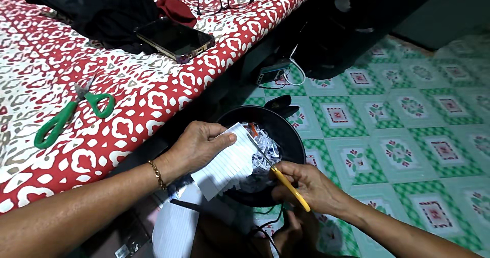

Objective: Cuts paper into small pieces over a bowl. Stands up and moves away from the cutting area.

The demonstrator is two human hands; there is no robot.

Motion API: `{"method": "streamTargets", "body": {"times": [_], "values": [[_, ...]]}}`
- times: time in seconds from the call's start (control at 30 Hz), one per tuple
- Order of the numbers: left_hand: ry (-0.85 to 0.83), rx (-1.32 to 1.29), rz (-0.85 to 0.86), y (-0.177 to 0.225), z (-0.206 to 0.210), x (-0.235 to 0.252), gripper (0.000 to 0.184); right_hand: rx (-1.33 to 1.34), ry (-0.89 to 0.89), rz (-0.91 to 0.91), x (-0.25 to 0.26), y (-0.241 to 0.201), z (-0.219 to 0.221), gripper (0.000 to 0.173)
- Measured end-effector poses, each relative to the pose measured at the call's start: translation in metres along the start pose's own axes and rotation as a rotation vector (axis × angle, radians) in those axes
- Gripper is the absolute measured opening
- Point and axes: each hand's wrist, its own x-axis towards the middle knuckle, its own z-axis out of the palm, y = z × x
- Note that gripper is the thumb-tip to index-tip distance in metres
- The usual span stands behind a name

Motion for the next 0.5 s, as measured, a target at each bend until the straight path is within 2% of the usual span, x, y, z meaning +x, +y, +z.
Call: {"method": "streamTargets", "body": {"times": [0.3,0.5], "values": [[-0.069,0.014,0.004,-0.0001,0.0006,-0.0016,0.021,-0.032,0.008,0.004,0.0026,-0.0018,0.0044,0.026],[-0.082,-0.005,-0.007,0.0017,-0.0008,-0.0015,0.023,-0.056,0.06,-0.061,0.003,0.002,0.0064,0.029]]}}
